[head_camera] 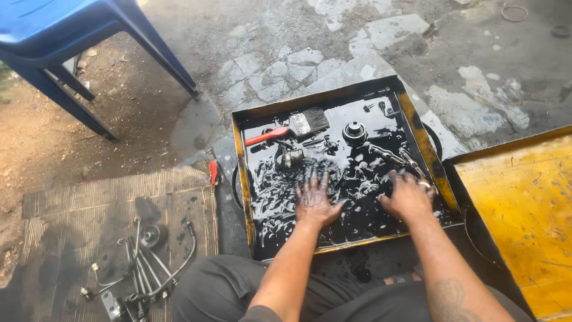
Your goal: The person sits on a mat and washes various mechanical parts in a tray filled with a dark liquid. They scrub the parts by hand and with a brush, then place the cleaned items onto a mat beside the tray.
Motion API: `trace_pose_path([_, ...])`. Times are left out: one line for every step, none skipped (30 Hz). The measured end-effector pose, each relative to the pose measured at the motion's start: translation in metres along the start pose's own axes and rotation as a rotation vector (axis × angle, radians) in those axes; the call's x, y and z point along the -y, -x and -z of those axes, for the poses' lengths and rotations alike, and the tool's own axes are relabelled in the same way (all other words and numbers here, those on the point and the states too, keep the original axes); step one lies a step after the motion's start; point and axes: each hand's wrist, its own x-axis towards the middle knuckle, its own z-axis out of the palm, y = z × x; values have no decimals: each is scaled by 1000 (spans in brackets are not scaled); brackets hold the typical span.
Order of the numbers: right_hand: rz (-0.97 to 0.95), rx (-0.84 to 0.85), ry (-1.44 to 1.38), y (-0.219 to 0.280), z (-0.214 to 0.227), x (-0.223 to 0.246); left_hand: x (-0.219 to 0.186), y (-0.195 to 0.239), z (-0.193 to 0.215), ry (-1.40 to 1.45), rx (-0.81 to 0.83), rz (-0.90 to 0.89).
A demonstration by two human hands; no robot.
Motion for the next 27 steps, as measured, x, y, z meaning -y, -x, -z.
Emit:
trace_pose_path([56, 19, 77, 10, 5, 9, -10, 1, 1, 19, 39, -37])
trace_pose_path([113, 39, 153, 18, 8, 18, -19, -2, 5, 37, 79, -74])
trace_pose_path([169, 55, 232, 23, 10, 22, -28, -3, 10, 60, 115, -112])
trace_pose_path([211, 63, 273, 28, 11, 24, -34, 0, 14, -3, 162, -153])
trace_pose_path([253, 65, 315, 29, 11, 25, -40, 1, 17, -65, 201, -194])
trace_pose_path([296, 67, 358, 30, 10, 24, -43, 2, 19, -128, 239, -235])
trace_pose_path([305, 59, 333, 29, 8, 23, -41, 5, 19, -142, 213, -285])
trace_pose_path([315, 51, 309, 28, 4, 23, -37, 11, 16, -156, 186, -335])
trace_pose_path([331, 40, 287, 27, 1, 22, -32, 16, 12, -170, 154, -379])
trace_pose_path([355, 33, 283, 27, -2, 21, -29, 20, 6, -128, 139, -382])
trace_pose_path([380, 23, 274, 27, -5, 21, -25, 23, -1, -91, 121, -387])
trace_pose_path([404, 14, 266, 26, -6, 22, -20, 22, -7, -54, 104, -392])
trace_pose_path([425, 47, 283, 27, -8, 23, -13, 23, -13, -32, 107, -365])
trace_pose_path([446, 80, 299, 29, -9, 24, -6, 23, -17, -9, 110, -338])
trace_pose_path([464, 110, 312, 30, -8, 24, -2, 22, -19, 10, 112, -316])
trace_pose_path([475, 154, 289, 32, -8, 26, -1, 23, -19, 26, 108, -302])
trace_pose_path([489, 197, 266, 33, -9, 30, 0, 25, -16, 43, 102, -285])
trace_pose_path([504, 240, 244, 33, -9, 33, -1, 28, -10, 59, 96, -268])
trace_pose_path([488, 223, 219, 31, -9, 33, -2, 31, -1, 92, 82, -210])
trace_pose_path([472, 206, 195, 27, -10, 31, -4, 34, 7, 125, 66, -152])
trace_pose_path([454, 192, 167, 22, -13, 26, -4, 34, 13, 156, 54, -96])
trace_pose_path([421, 175, 93, 14, -15, 21, -3, 30, 18, 170, -13, -111])
trace_pose_path([386, 160, 22, 4, -18, 13, 1, 23, 19, 187, -81, -127])
trace_pose_path([351, 144, -48, -4, -22, 6, 5, 17, 15, 204, -148, -142])
trace_pose_path([372, 152, -100, -12, -26, 0, 10, 12, 7, 411, -128, -55])
trace_pose_path([393, 160, -153, -17, -28, -4, 17, 9, -4, 616, -104, 33])
trace_pose_path([412, 165, -206, -19, -29, -6, 25, 3, -16, 819, -75, 119])
